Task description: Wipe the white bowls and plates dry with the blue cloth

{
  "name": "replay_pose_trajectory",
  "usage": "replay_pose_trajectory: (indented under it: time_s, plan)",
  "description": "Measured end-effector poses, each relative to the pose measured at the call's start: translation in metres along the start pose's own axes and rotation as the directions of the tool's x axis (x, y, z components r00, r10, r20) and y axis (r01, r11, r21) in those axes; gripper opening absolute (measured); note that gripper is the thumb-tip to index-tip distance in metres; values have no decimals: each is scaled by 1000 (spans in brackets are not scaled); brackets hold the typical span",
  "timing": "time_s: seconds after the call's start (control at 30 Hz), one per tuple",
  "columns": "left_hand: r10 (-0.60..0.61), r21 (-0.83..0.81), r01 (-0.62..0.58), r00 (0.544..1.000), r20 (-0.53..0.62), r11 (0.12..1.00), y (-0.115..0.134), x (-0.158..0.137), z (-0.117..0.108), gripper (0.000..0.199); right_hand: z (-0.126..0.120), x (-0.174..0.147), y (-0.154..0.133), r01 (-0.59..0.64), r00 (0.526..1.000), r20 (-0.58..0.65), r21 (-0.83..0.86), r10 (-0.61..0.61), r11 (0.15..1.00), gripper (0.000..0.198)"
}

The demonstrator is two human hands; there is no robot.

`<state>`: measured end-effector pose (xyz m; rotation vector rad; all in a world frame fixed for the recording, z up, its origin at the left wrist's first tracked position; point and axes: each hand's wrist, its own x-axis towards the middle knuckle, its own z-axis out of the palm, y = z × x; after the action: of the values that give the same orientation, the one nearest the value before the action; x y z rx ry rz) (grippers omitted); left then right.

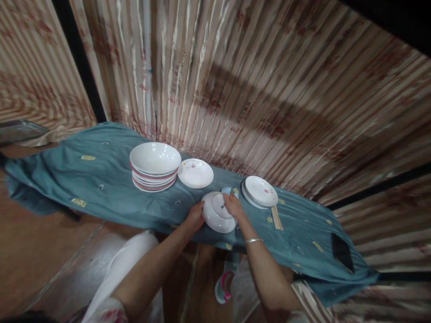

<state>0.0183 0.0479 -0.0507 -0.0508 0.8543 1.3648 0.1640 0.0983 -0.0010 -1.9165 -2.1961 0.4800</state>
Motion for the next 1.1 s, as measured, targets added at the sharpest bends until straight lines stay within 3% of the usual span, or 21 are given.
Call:
replay_pose_trajectory:
  time_s: [0.2,0.4,0.73,0.97,1.1]
  plan:
    - [24,19,-24,1000,-19,1000,0,1,1,12,11,-24,20,-121,979,-130,245,156,962,45]
    - [47,22,-46,998,-48,999,1,-4,8,16,38,-48,28,-56,928,-317,406,198,912,59]
    - [62,33,-60,997,-52,998,1,-12,13,18,82,-83,5,-63,809,-515,404,283,913,86]
    - [74,33,-72,996,-55,997,-1,-11,12,13,97,-103,-20,-38,745,-626,305,231,951,76]
    - [80,36,-78,995,-57,996,-2,-10,10,12,100,-118,-36,-33,748,-634,259,195,965,72]
